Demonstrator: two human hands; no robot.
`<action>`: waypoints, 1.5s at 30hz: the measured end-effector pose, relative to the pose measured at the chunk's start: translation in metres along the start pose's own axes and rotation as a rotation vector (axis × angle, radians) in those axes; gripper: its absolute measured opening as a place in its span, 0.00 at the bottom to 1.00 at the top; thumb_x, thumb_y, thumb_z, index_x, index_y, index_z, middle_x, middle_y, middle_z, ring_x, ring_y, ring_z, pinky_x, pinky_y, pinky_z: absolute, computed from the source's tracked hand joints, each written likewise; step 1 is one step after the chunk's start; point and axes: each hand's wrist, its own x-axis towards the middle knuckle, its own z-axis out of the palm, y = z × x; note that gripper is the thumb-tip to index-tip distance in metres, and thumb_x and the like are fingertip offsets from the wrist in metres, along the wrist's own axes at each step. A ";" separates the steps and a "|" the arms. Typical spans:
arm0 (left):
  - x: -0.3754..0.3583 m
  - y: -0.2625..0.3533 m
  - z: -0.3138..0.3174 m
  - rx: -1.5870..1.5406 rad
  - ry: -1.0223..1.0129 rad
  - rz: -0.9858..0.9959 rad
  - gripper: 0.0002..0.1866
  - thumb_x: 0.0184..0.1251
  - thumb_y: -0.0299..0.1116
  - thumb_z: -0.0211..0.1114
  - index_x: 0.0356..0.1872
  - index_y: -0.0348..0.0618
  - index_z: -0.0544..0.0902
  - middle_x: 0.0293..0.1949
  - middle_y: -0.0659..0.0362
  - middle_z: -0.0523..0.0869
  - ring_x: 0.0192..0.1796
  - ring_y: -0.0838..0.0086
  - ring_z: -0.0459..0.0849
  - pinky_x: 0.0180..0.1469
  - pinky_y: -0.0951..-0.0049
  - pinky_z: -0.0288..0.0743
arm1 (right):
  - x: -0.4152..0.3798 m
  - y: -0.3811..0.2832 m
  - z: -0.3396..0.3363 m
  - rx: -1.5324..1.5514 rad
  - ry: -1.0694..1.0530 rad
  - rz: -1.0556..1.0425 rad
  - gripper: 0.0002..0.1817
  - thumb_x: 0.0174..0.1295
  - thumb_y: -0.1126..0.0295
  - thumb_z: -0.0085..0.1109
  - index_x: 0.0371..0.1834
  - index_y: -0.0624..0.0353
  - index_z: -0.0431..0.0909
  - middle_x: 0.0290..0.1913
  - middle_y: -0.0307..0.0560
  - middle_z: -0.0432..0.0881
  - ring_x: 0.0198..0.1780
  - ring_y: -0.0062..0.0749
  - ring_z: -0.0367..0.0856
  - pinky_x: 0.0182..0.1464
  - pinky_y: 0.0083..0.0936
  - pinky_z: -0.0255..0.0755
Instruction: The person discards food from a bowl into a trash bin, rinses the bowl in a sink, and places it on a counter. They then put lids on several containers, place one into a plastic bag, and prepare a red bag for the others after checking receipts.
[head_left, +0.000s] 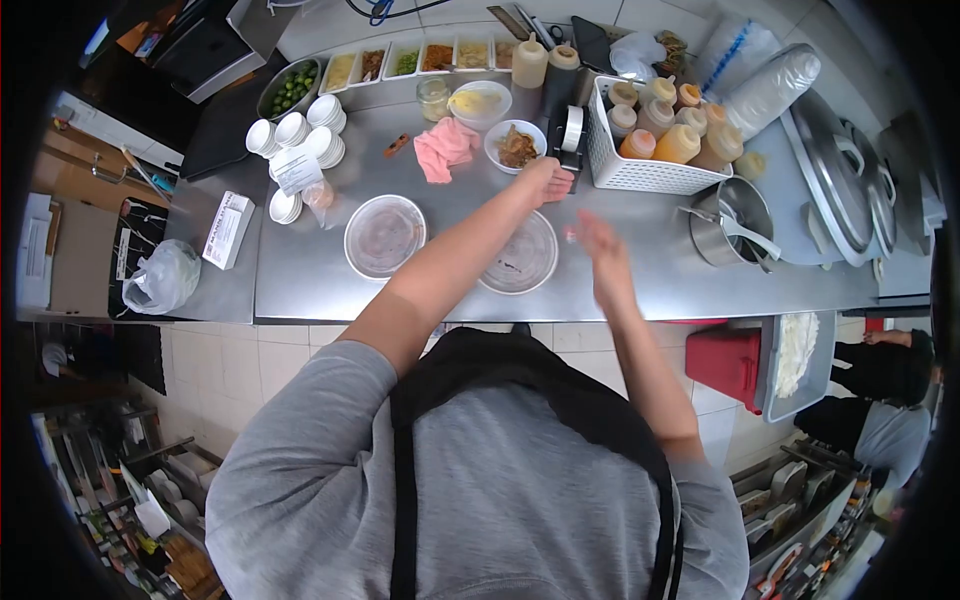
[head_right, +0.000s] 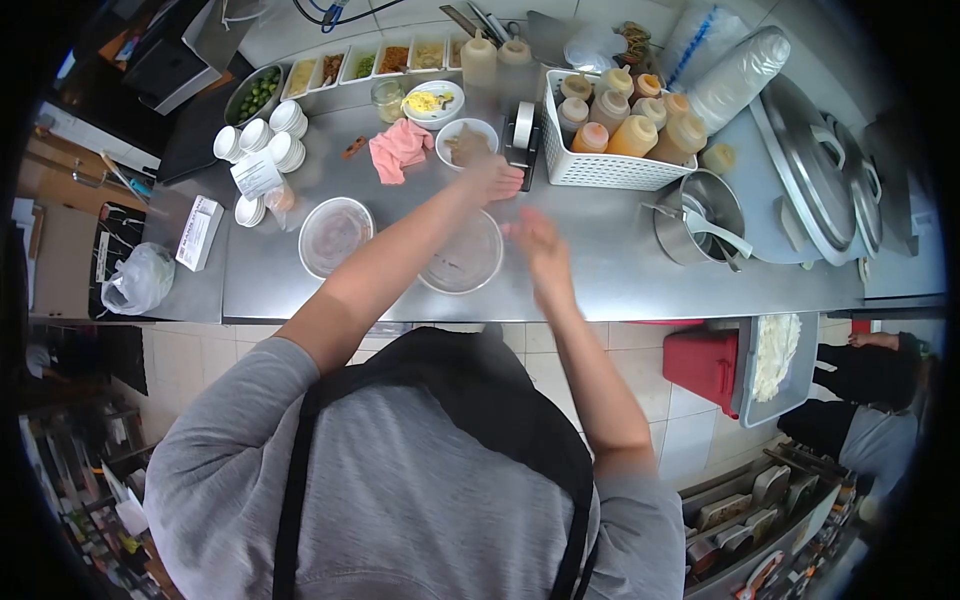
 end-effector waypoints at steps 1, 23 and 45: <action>0.001 0.002 0.001 -0.045 0.010 -0.051 0.14 0.52 0.32 0.60 0.37 0.32 0.77 0.36 0.50 0.79 0.39 0.66 0.78 0.43 0.66 0.74 | -0.029 0.005 -0.002 0.012 -0.039 0.036 0.12 0.57 0.63 0.53 0.38 0.57 0.80 0.58 0.46 0.67 0.57 0.31 0.64 0.59 0.28 0.53; -0.196 0.065 -0.197 0.043 0.518 0.622 0.05 0.47 0.26 0.66 0.27 0.39 0.81 0.26 0.62 0.81 0.26 0.83 0.75 0.30 0.84 0.70 | -0.054 0.027 0.113 -0.118 -0.496 0.078 0.06 0.55 0.72 0.58 0.33 0.64 0.75 0.26 0.40 0.78 0.28 0.18 0.74 0.31 0.13 0.67; -0.136 -0.020 -0.313 0.239 0.101 0.031 0.10 0.51 0.31 0.63 0.36 0.42 0.77 0.28 0.60 0.80 0.26 0.77 0.80 0.23 0.77 0.75 | 0.022 0.110 0.187 -0.989 -0.469 -0.332 0.18 0.40 0.57 0.67 0.24 0.63 0.80 0.18 0.54 0.77 0.20 0.41 0.77 0.27 0.34 0.69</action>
